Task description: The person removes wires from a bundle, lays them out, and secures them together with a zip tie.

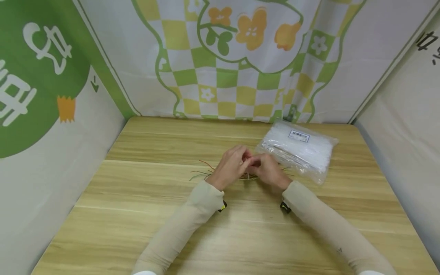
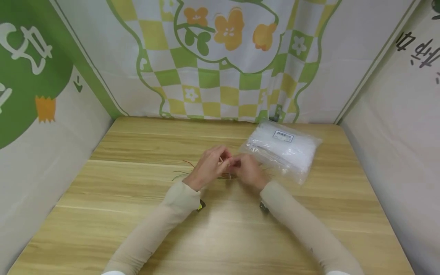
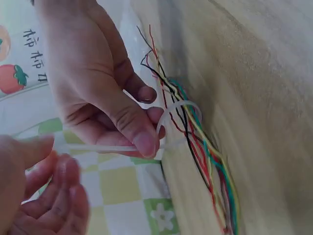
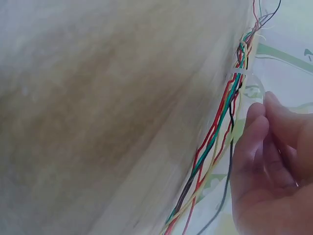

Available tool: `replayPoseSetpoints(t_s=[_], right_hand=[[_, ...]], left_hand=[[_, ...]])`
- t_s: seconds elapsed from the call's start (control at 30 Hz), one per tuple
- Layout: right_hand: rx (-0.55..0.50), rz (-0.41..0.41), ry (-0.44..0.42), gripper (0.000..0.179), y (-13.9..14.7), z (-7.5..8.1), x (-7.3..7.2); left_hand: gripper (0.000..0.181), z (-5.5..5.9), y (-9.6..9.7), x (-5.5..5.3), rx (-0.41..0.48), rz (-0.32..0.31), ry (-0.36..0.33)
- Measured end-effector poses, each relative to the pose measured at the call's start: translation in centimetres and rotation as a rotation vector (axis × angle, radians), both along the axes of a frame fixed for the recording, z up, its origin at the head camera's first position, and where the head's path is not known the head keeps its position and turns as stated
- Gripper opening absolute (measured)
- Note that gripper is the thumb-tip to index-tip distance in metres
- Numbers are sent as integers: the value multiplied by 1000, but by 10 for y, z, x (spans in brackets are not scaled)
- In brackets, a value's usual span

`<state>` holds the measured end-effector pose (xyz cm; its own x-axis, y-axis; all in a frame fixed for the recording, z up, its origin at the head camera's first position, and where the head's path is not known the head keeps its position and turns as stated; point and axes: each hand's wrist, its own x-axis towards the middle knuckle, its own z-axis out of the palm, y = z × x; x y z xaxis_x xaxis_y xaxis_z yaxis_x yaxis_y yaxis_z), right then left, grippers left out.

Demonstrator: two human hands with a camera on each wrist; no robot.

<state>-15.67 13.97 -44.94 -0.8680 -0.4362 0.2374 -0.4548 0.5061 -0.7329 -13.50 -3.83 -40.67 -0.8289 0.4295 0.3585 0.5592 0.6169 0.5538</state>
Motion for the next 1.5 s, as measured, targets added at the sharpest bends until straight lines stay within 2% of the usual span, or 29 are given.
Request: replayPoseSetpoints(t_s=[0.17,0.3,0.37,0.5,0.67,0.8,0.97,1.2,1.33,1.5], right_hand=[[30,-17,-12,5,1,5,-1],[21,12,5,8,-1,2,-2],[12,32,7,10,-2,0,-2],[-11,55,24,15,-7,1,0],[-16,54,61,16,-10,3,-1],[38,70,59,15,-9,-5,-4],[82,88,58,13,-8,-10,-5],[148,100,81,14,-8,-6,-4],[183,113,91,14,-10,-2,-5],[226,142,65,14,-12,0,-6]], left_hand=[[11,-8,-1,-1,-25,-19,9],[12,-15,-3,0,-41,30,14],[13,-17,-4,1,-63,56,45],[15,-18,-6,2,-123,86,150],[19,-12,-6,5,-122,95,225],[19,-3,-4,7,-109,74,253],[20,9,-2,12,-90,44,245],[21,22,-3,19,-55,7,229],[24,25,-4,21,-24,8,236],[20,23,-6,20,16,3,233]])
